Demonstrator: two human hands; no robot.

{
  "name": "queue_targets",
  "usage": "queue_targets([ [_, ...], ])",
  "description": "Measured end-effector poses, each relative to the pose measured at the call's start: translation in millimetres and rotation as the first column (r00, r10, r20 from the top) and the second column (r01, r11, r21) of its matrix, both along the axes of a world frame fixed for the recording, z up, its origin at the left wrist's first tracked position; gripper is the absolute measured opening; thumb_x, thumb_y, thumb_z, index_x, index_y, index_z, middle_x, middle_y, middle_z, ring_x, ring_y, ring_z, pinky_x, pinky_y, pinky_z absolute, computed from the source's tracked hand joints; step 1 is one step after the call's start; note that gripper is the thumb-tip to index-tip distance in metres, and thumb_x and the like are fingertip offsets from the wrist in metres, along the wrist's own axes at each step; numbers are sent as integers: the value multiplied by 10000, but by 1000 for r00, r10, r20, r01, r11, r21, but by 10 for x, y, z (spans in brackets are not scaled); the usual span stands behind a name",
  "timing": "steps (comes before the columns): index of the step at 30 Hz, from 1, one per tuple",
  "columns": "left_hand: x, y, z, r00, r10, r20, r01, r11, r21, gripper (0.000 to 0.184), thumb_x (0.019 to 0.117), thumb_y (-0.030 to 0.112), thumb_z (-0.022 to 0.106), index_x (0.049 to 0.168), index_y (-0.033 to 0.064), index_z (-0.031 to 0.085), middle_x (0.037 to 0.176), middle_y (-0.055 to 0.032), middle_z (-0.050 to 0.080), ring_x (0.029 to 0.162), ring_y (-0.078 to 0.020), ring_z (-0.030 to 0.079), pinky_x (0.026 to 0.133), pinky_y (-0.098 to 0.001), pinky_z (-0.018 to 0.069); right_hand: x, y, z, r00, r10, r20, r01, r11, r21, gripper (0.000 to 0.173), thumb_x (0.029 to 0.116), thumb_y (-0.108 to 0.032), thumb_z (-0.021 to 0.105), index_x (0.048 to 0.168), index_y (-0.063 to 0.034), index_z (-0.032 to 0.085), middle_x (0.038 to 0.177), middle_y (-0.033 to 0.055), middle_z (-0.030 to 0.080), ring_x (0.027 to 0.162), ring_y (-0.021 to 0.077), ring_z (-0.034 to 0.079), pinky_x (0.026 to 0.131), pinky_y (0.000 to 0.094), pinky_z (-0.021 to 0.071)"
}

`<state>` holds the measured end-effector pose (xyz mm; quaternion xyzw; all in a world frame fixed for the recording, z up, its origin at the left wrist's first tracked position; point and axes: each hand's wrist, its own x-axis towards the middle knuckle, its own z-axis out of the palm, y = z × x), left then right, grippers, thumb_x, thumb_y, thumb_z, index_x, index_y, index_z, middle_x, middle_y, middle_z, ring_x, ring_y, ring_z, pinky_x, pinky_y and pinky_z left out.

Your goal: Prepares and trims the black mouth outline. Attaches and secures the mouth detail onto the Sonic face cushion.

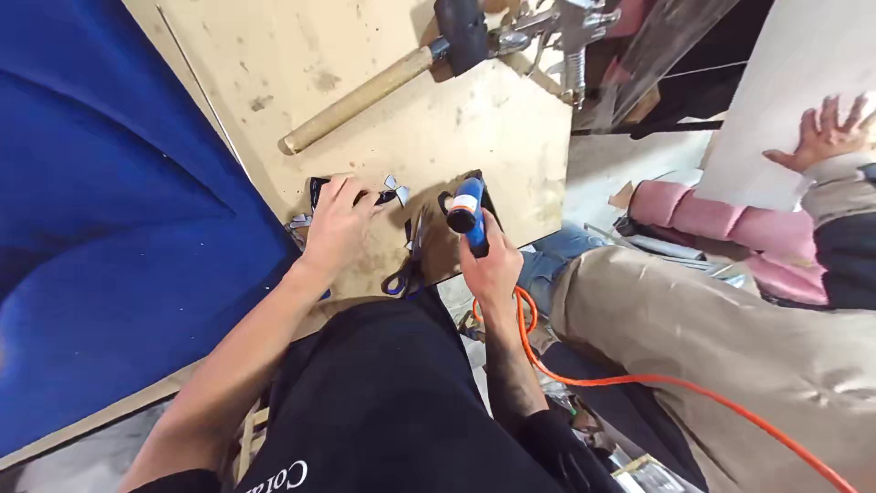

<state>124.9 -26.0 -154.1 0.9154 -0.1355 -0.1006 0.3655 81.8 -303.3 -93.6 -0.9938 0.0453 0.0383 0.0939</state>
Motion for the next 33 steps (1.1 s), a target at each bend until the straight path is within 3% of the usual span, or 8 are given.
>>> queue_targets([
  [4, 89, -3, -109, 997, -26, 74, 29, 999, -36, 312, 1026, 351, 635, 1179, 104, 747, 1116, -121, 705, 1114, -296, 649, 1014, -432, 515, -39, -74, -64, 998, 39, -51, -39, 999, 6, 567, 900, -304, 738, 1431, -155, 607, 1051, 133, 741, 900, 305, 728, 729, 512, 591],
  [6, 148, -16, -130, 996, -35, 76, 38, 999, -37, 321, 1020, 385, 637, 1167, 125, 756, 1076, -99, 718, 1082, -275, 664, 1004, -429, 520, -59, -75, -1, 996, 40, -78, -39, 999, 19, 546, 890, -286, 732, 1405, -144, 618, 1059, 130, 747, 896, 309, 733, 716, 527, 588],
  [12, 241, -48, -140, 997, 40, -61, -47, 992, -116, 282, 1021, 356, 630, 1046, 123, 787, 977, -61, 713, 852, -165, 665, 829, -353, 561, -262, 62, 220, 998, 19, -65, -4, 976, 220, 320, 927, -328, 699, 1118, -71, 713, 741, 71, 709, 642, 214, 693, 575, 461, 568],
  [14, 242, -64, -144, 997, 39, -61, -45, 993, -105, 294, 1036, 347, 603, 1055, 116, 784, 992, -67, 712, 914, -184, 670, 886, -361, 552, -275, 209, 292, 997, 21, -74, 2, 953, 302, 282, 932, -333, 704, 1036, -71, 711, 723, 37, 698, 638, 147, 686, 580, 393, 577],
  [16, 231, -66, -145, 998, 34, -44, -38, 994, -101, 294, 1044, 332, 590, 1058, 106, 778, 1011, -81, 715, 1006, -217, 670, 961, -379, 531, -259, 367, 338, 996, 43, -83, -9, 928, 372, 265, 937, -314, 711, 1036, -68, 716, 731, 13, 703, 646, 91, 682, 588, 326, 583],
  [19, 244, -51, -112, 997, 12, -75, -22, 991, -129, 285, 1052, 299, 578, 1078, 88, 767, 1066, -107, 707, 1102, -258, 651, 1024, -401, 506, -198, 542, 327, 989, 76, -126, -22, 922, 388, 257, 945, -308, 698, 1031, -66, 712, 698, 4, 685, 611, 82, 665, 556, 313, 566],
  [23, 294, 10, -98, 993, -20, -119, -1, 985, -172, 271, 1050, 278, 585, 1081, 77, 764, 1070, -118, 698, 1097, -268, 652, 1014, -409, 511, -128, 693, 286, 989, 91, -119, -38, 920, 390, 236, 944, -294, 705, 938, -58, 712, 646, -2, 657, 563, 69, 636, 519, 286, 540],
  [33, 287, 63, -146, 996, -50, -77, 29, 968, -249, 271, 1071, 215, 542, 1101, 54, 758, 1064, -135, 709, 1086, -301, 658, 993, -421, 525, -31, 853, 289, 986, 57, -154, -6, 948, 317, 215, 927, -251, 719, 950, -37, 708, 687, 2, 687, 604, 53, 665, 544, 258, 558],
])
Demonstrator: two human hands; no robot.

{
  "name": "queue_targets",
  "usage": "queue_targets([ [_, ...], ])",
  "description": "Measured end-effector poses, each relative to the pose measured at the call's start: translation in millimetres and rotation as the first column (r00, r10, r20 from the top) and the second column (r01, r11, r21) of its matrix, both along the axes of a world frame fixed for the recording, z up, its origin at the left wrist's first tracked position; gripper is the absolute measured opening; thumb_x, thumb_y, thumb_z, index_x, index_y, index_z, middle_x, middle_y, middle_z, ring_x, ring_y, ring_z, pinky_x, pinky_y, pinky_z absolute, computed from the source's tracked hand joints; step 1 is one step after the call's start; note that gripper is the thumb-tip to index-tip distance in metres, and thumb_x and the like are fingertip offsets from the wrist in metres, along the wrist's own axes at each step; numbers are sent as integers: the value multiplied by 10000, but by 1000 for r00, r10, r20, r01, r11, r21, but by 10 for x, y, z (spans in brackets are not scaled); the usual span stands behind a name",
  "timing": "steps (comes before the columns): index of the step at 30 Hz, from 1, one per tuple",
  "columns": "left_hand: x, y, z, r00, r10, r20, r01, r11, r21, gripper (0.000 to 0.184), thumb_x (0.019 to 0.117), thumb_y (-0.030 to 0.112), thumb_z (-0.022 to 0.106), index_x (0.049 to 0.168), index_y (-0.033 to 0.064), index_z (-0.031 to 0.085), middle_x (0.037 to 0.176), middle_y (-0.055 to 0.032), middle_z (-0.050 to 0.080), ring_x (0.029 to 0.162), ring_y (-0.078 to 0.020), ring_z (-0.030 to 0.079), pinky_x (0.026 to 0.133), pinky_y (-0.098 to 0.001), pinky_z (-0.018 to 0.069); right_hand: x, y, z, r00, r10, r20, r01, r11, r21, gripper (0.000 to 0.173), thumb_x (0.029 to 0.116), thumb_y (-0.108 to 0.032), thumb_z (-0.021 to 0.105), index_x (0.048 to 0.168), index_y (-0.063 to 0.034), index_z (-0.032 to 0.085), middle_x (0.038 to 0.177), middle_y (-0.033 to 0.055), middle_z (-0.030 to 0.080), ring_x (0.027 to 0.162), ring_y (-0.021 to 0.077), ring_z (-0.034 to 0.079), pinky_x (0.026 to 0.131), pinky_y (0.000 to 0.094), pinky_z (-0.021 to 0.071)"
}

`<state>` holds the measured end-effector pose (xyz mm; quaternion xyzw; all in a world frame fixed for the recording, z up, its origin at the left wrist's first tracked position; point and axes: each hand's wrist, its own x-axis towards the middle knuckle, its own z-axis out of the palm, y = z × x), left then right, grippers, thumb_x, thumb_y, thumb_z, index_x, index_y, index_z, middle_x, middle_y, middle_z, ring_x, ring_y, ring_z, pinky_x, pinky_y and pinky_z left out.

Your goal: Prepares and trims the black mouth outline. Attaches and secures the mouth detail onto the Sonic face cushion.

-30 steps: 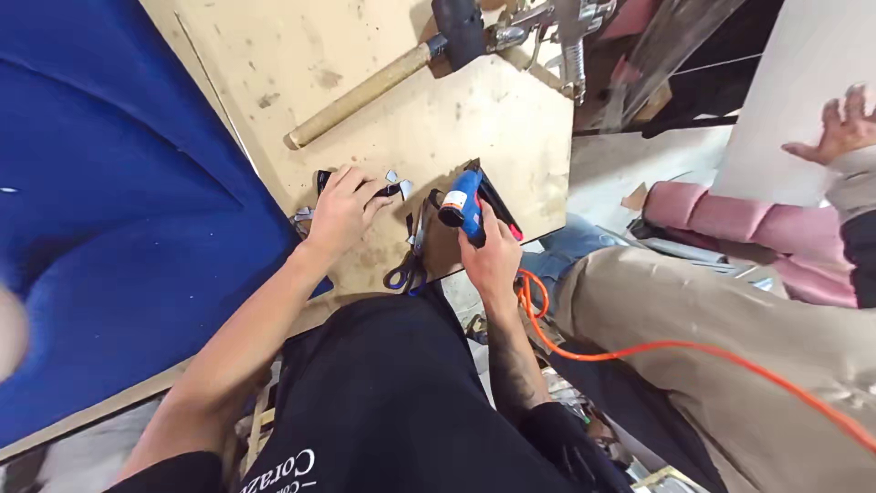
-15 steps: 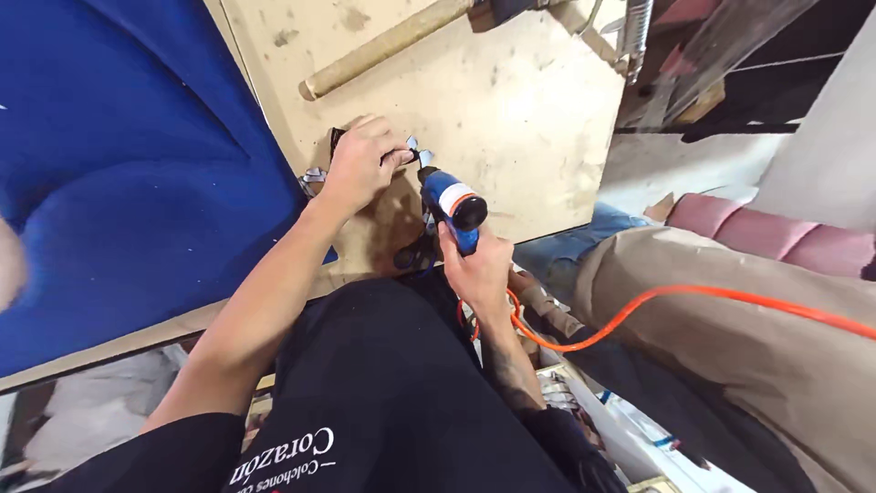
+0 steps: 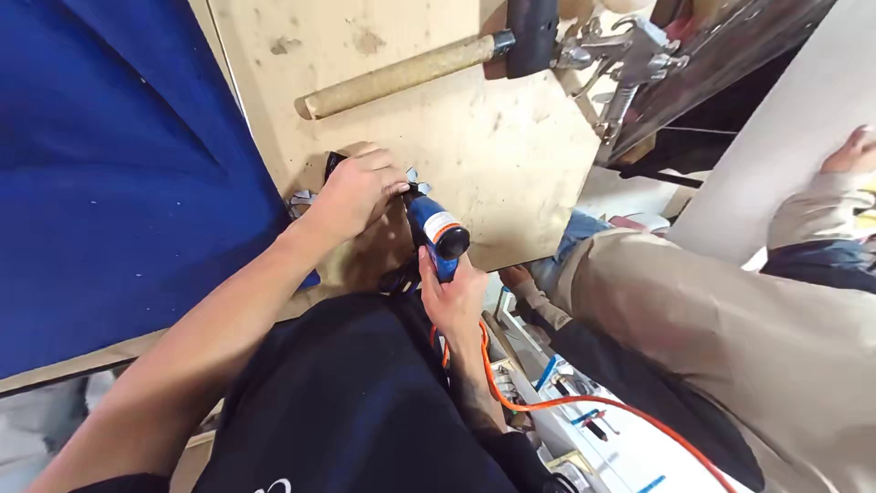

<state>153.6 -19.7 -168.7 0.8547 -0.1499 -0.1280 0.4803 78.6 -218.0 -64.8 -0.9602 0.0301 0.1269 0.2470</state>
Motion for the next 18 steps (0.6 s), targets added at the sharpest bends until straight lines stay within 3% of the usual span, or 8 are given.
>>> queue_targets([
  [10, -36, 19, -9, 999, 16, 49, -15, 1000, -23, 256, 1072, 203, 546, 1100, 48, 747, 1057, -120, 710, 1049, -287, 657, 953, -396, 534, -4, 57, 18, 999, 29, -44, -30, 999, -26, 206, 926, -250, 712, 961, -47, 713, 707, 1, 698, 618, 59, 670, 563, 271, 567],
  [18, -38, 19, -15, 997, 42, 61, -40, 999, -34, 245, 1067, 197, 553, 1098, 58, 752, 1073, -107, 721, 1078, -271, 663, 981, -381, 531, 36, 77, 24, 998, 9, -55, -10, 1000, -20, 206, 943, -264, 698, 937, -58, 709, 701, -3, 688, 624, 47, 661, 576, 255, 556],
])
